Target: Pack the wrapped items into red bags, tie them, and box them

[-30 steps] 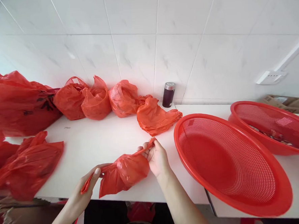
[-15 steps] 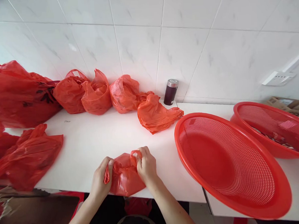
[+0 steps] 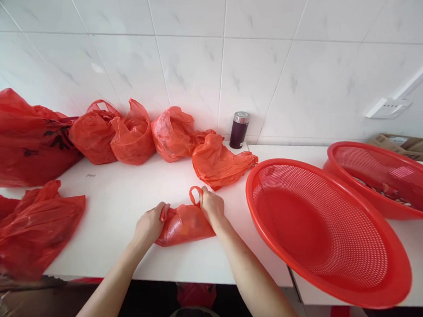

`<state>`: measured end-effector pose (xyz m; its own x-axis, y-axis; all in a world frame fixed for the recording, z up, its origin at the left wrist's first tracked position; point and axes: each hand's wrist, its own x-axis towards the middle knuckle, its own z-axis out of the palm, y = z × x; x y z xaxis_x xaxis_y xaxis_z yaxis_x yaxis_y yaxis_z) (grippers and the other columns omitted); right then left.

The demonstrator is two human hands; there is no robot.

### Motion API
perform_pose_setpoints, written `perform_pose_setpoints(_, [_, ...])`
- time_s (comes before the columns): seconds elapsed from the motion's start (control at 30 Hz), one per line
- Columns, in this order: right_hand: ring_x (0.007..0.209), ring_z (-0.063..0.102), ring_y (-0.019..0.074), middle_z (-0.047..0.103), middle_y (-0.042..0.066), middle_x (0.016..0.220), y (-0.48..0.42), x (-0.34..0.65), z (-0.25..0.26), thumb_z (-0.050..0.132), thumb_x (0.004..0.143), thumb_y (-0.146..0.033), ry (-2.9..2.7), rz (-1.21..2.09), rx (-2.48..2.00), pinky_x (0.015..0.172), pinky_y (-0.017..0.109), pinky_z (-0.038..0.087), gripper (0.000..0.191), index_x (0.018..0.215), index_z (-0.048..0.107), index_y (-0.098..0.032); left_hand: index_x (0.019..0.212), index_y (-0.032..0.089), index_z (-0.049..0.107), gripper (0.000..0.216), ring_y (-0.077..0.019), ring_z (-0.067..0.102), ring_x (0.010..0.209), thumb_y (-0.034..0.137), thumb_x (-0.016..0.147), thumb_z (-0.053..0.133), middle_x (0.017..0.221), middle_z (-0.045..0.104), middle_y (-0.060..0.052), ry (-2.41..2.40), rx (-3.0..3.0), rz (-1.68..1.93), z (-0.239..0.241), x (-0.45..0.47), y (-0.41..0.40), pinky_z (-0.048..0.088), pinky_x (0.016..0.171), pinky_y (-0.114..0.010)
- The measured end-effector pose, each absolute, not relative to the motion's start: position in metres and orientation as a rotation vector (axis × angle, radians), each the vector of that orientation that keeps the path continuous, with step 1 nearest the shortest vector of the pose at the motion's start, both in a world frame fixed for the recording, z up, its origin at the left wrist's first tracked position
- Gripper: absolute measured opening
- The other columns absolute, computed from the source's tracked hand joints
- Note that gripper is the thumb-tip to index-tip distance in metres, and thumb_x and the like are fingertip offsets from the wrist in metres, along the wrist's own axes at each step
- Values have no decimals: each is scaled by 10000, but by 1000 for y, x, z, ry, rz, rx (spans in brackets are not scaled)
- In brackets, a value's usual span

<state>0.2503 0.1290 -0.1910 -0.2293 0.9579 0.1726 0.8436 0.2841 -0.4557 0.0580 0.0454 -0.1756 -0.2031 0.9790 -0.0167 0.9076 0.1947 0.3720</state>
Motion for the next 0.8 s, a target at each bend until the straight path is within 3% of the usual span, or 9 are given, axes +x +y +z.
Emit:
perform_pose_setpoints(0.2, [697, 605, 167, 680, 28, 839, 128, 246, -200, 432, 947, -251, -2141, 356, -1668, 564, 243, 297, 135, 943, 563, -218, 767, 239, 512, 340, -220, 582, 614, 405, 956, 285, 768, 680, -54, 2313, 1839, 306, -175, 55, 54, 228, 532, -284])
perform_pose_setpoints(0.47, [670, 599, 183, 644, 51, 744, 127, 253, -204, 321, 967, -276, -1818, 484, -1605, 606, 254, 356, 242, 1003, 542, -183, 796, 237, 508, 358, -220, 601, 830, 400, 981, 248, 865, 679, -42, 2385, 1856, 418, -180, 61, 40, 255, 550, -277])
perform_pose_setpoints(0.63, [736, 598, 167, 627, 58, 890, 131, 262, -203, 230, 923, -229, -1510, 660, -1473, 648, 257, 443, 230, 984, 451, -215, 805, 241, 527, 376, -227, 601, 752, 403, 974, 232, 780, 648, -61, 2435, 1750, 447, -183, 54, 35, 277, 560, -272])
perform_pose_setpoints(0.8, [556, 533, 138, 527, -16, 699, 130, 262, -201, 258, 904, -303, -1319, 884, -1334, 492, 226, 436, 137, 920, 380, -245, 788, 253, 517, 423, -241, 583, 659, 486, 953, 205, 710, 634, -59, 2473, 1568, 476, -175, 29, 25, 281, 535, -274])
